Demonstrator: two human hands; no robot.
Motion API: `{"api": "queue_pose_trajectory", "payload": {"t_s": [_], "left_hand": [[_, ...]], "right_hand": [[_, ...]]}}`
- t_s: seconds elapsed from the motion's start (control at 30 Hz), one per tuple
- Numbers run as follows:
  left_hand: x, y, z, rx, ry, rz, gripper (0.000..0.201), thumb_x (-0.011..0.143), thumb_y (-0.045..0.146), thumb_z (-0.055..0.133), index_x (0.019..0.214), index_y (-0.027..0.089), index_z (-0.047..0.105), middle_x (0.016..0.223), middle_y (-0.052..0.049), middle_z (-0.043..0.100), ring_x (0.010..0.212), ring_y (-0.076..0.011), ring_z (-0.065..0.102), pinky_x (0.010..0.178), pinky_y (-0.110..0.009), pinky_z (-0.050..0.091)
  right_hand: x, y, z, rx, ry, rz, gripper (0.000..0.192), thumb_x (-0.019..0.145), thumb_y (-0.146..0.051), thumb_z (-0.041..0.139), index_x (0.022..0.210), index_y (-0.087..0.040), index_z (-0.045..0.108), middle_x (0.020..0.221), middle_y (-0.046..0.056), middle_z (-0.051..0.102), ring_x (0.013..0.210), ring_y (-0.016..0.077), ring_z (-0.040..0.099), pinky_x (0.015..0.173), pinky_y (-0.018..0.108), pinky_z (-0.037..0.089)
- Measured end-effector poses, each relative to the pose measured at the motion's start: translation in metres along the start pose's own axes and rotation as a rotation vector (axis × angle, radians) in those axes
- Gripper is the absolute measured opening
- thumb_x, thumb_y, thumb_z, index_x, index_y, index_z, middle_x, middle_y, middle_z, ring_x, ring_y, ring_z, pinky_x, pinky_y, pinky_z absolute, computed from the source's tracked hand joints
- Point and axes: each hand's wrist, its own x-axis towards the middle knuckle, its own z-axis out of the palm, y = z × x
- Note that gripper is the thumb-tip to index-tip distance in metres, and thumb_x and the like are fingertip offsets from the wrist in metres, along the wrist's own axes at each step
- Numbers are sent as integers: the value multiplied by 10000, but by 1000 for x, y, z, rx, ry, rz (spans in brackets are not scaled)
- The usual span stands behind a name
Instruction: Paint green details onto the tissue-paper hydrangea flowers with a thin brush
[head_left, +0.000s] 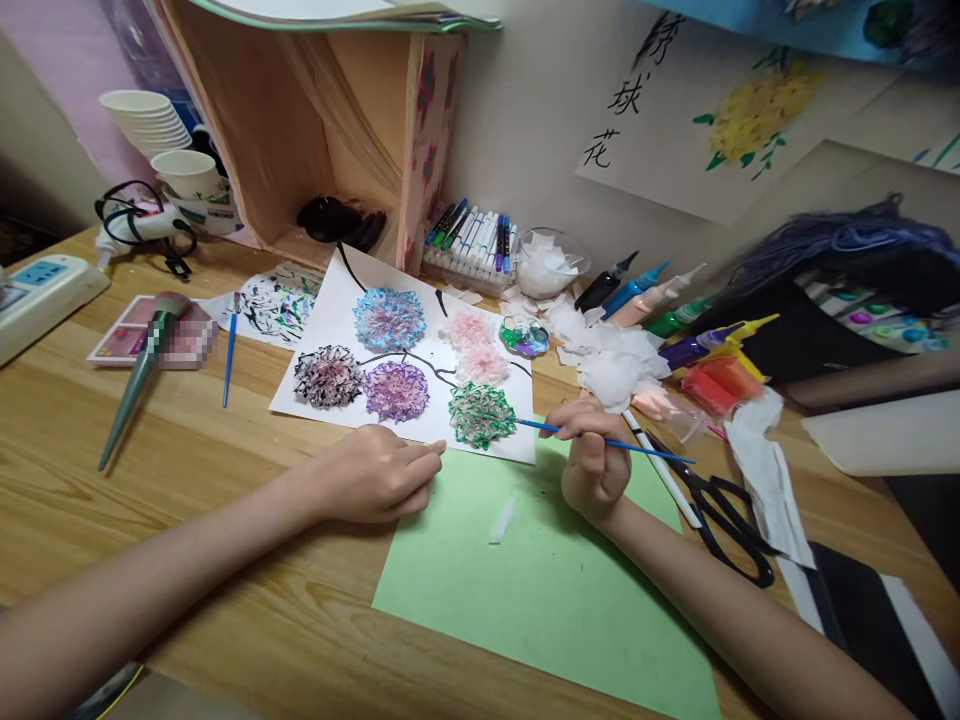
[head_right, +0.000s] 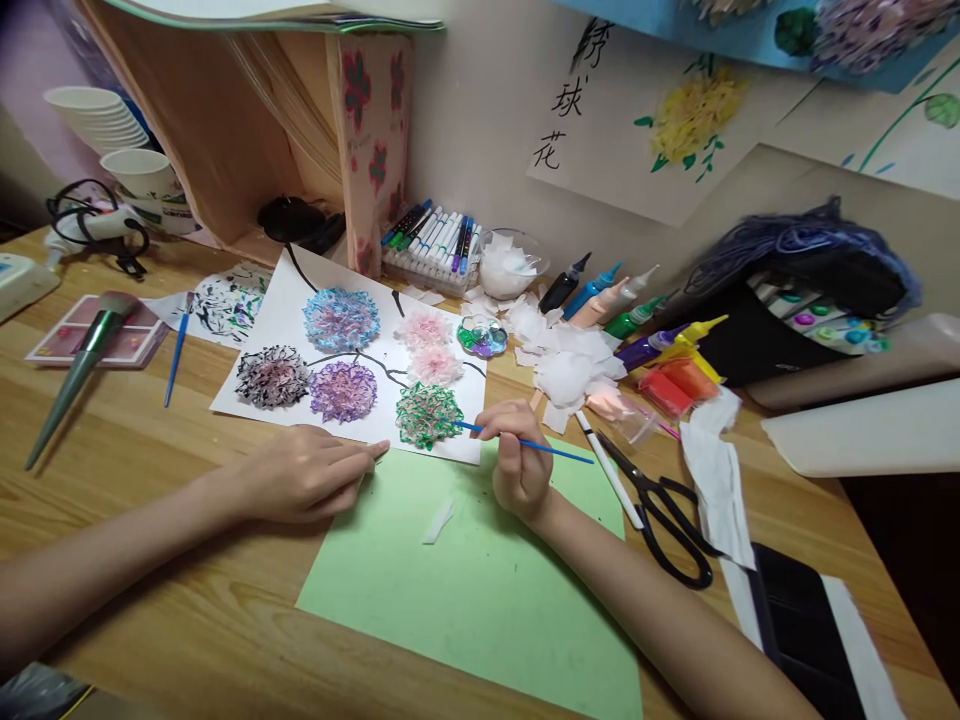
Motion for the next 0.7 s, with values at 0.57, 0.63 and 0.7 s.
{"api": "queue_pose_trajectory", "payload": {"t_s": [0.57, 0.63, 0.7], "left_hand": [[0, 1, 0, 8, 3, 1, 163, 846, 138, 409, 825, 146, 571, 816, -45, 722, 479, -137, 600, 412, -257, 410], [0, 1, 0, 9, 4, -1, 166, 848, 137, 405, 817, 147, 568, 808, -45, 721, 485, -137, 604, 412, -254, 411], [0, 1, 0, 4, 15, 0, 163, 850, 137, 406, 828, 149, 568, 831, -51, 724, 489, -132, 606, 416, -248, 413]], "right_hand": [[0, -5, -2, -143, -330, -165, 170, 919, -174, 382, 955, -231, 538, 788, 38, 646, 738, 195, 583, 682, 359, 416], [1, -4, -2, -167, -335, -187, 172, 914, -173, 381, 967, -232, 534, 796, 43, 649, 742, 199, 581, 673, 359, 418], [1, -4, -3, -162, -289, -201, 176, 912, -176, 372, 972, -230, 529, 797, 46, 646, 735, 201, 576, 668, 361, 420]]}}
